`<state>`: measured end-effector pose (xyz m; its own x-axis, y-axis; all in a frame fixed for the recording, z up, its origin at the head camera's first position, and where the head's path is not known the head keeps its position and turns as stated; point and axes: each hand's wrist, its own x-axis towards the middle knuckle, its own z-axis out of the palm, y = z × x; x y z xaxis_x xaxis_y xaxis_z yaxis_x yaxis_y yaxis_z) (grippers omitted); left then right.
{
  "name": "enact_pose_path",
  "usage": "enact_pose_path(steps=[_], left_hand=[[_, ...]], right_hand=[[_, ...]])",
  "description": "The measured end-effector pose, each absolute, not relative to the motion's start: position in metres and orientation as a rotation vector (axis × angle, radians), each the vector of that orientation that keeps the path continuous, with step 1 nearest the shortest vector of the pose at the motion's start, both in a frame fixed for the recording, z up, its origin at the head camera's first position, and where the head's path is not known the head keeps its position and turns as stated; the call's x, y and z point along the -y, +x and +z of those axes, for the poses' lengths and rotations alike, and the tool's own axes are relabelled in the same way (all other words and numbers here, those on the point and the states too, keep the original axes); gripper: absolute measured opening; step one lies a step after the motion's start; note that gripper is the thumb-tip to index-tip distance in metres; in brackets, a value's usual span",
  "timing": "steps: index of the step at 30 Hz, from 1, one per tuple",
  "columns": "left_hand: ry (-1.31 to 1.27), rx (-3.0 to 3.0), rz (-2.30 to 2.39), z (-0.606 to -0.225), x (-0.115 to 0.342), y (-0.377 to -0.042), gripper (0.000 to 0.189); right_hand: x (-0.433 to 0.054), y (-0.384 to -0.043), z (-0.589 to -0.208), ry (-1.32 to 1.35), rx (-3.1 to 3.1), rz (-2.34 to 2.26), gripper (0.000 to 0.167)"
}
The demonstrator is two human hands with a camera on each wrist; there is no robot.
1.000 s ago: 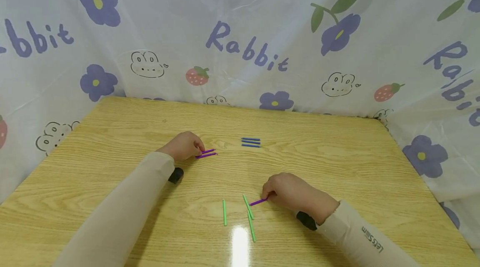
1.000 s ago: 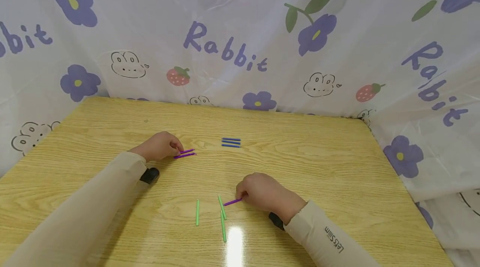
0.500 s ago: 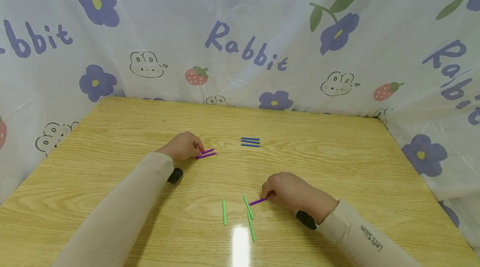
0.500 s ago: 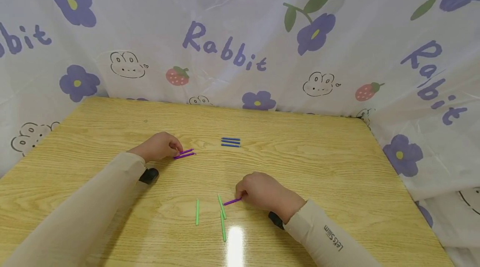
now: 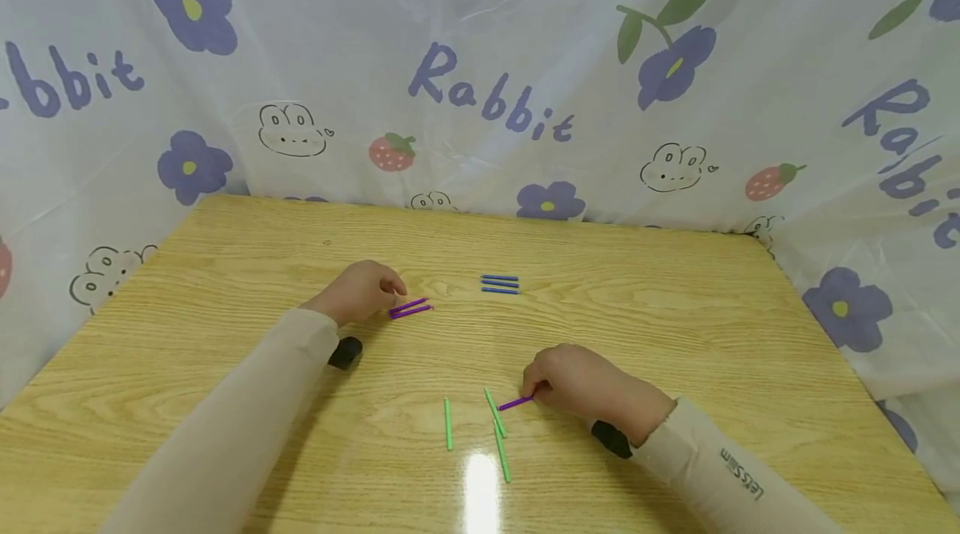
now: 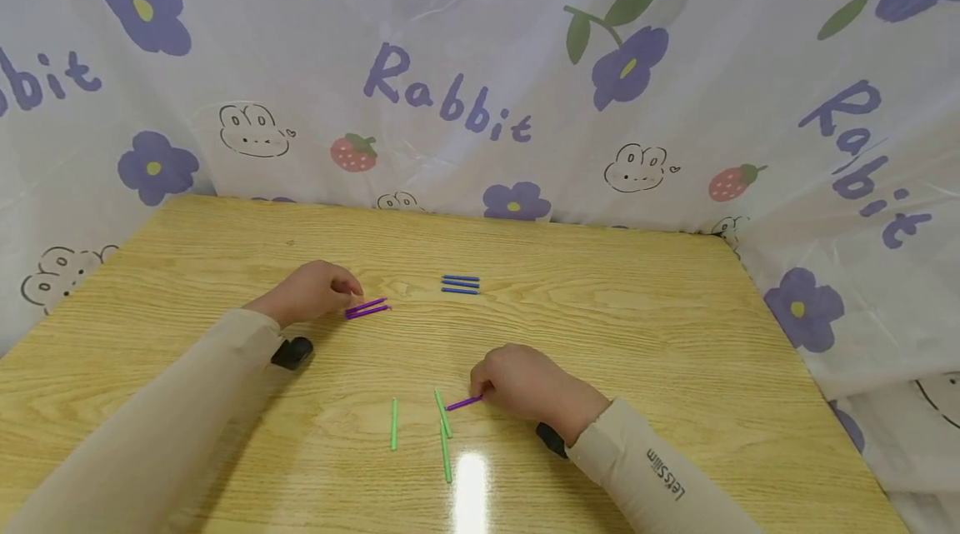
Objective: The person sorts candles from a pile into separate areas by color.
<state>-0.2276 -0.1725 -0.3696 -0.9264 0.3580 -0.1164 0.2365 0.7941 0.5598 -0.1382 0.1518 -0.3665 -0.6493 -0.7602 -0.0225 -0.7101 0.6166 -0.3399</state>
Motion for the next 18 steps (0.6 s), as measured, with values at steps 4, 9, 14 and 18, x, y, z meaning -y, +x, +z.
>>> enact_pose_path(steps=[4, 9, 14, 18], left_hand=[[0.473, -2.773, 0.861, -0.367, 0.171, -0.223, 0.020], [0.486, -2.800, 0.887, -0.364, 0.167, -0.217, 0.017], [0.542, -2.813, 0.933, -0.362, 0.160, -0.209, 0.016], [0.568, -2.785, 0.947, -0.362, 0.154, -0.204, 0.016]], right_hand=[[-0.151, -0.138, -0.366, -1.227, -2.670, -0.458, 0.017], [-0.151, -0.138, -0.366, -1.227, -2.671, -0.456, 0.016], [-0.151, -0.138, -0.367, -1.230, -2.670, -0.460, 0.016], [-0.151, -0.139, -0.367, -1.225, -2.669, -0.466, 0.017]])
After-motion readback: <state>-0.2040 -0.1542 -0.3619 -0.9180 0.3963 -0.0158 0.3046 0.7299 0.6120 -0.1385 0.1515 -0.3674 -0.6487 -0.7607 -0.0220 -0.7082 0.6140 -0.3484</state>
